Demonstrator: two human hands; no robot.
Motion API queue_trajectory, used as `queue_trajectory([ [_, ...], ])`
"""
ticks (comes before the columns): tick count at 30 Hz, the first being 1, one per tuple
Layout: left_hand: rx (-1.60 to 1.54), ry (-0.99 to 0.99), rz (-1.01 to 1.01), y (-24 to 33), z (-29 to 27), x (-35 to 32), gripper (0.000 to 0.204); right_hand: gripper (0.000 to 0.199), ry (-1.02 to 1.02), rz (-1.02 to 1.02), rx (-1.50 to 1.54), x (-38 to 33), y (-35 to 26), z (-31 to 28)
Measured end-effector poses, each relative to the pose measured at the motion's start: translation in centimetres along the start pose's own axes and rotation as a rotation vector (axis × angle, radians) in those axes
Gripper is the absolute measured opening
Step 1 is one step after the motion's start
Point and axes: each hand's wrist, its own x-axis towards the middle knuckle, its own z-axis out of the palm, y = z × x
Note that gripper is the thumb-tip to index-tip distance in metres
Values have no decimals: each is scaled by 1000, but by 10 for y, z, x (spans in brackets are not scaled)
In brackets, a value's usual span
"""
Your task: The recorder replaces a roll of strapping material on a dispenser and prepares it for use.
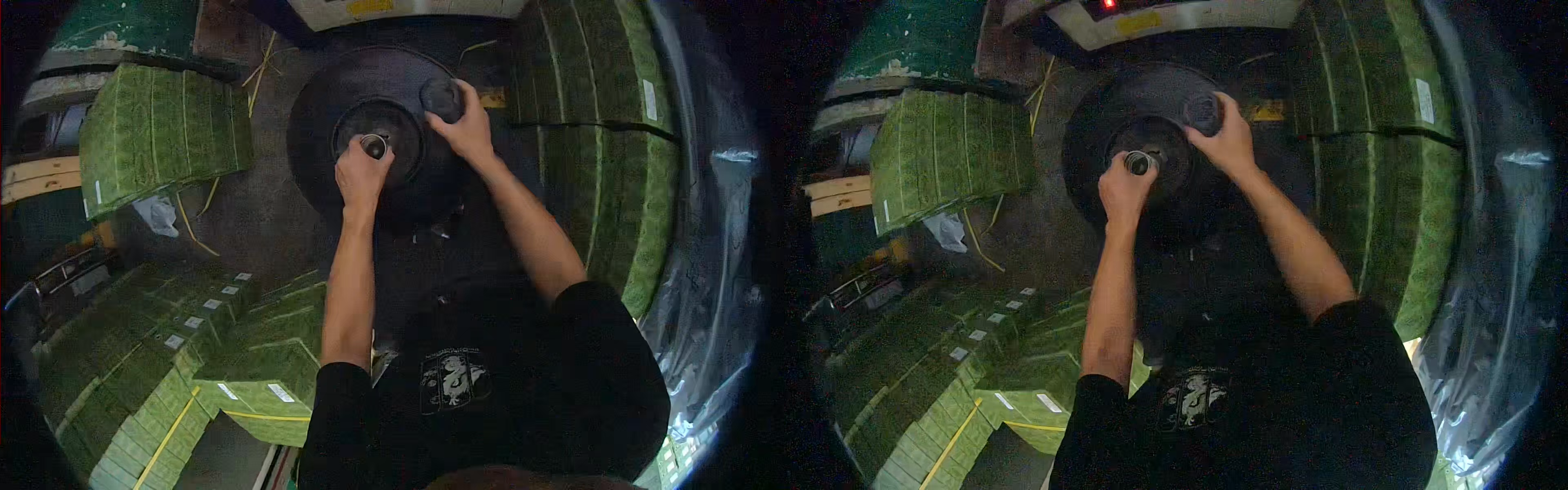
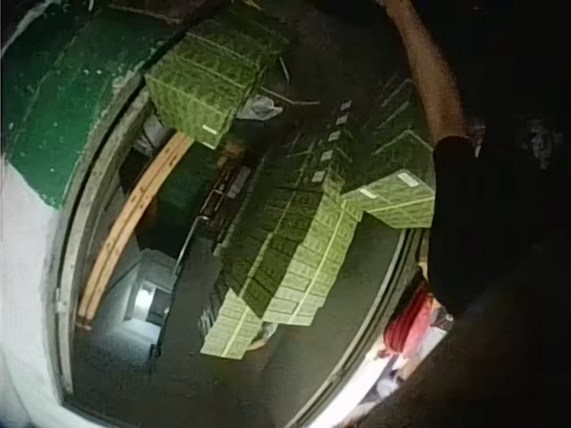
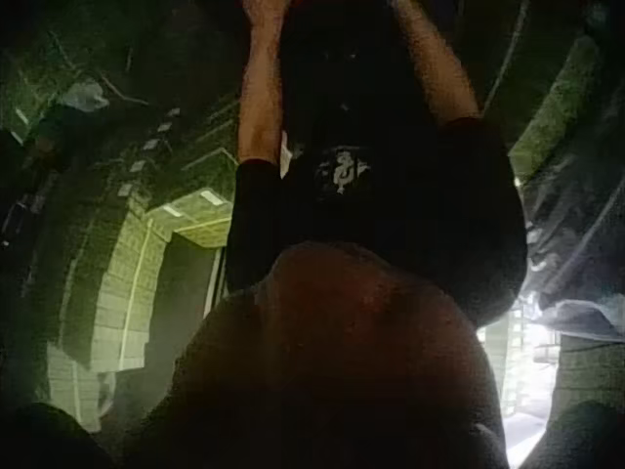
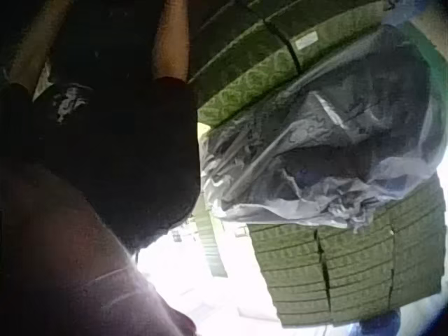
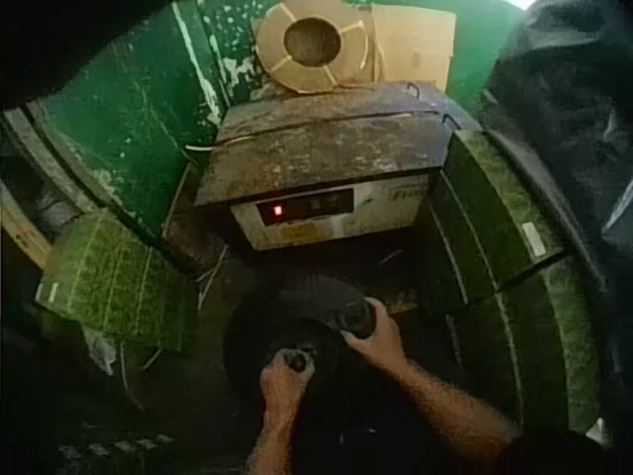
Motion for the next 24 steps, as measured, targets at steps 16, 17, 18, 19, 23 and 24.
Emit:
queue_trajectory([
  [16, -180, -1, -119, -23, -7, 6, 53, 84, -87, 115, -121, 12, -4, 2],
  [17, -68, 29, -30, -31, -8, -2, 55, 84, -73, 95, -110, 11, -3, 2],
  [18, -106, 82, 53, -34, -4, -6, 55, 84, -64, 94, -102, 11, -2, 2],
  [19, -316, 202, -224, -36, -1, -14, 55, 84, -45, 87, -90, 11, -1, 1],
  [23, -546, 252, -454, -31, 13, -32, 52, 82, -30, 80, -128, 13, 1, -4],
  [24, -443, 180, -175, -28, 13, -31, 52, 82, -18, 75, -136, 14, 1, -5],
])
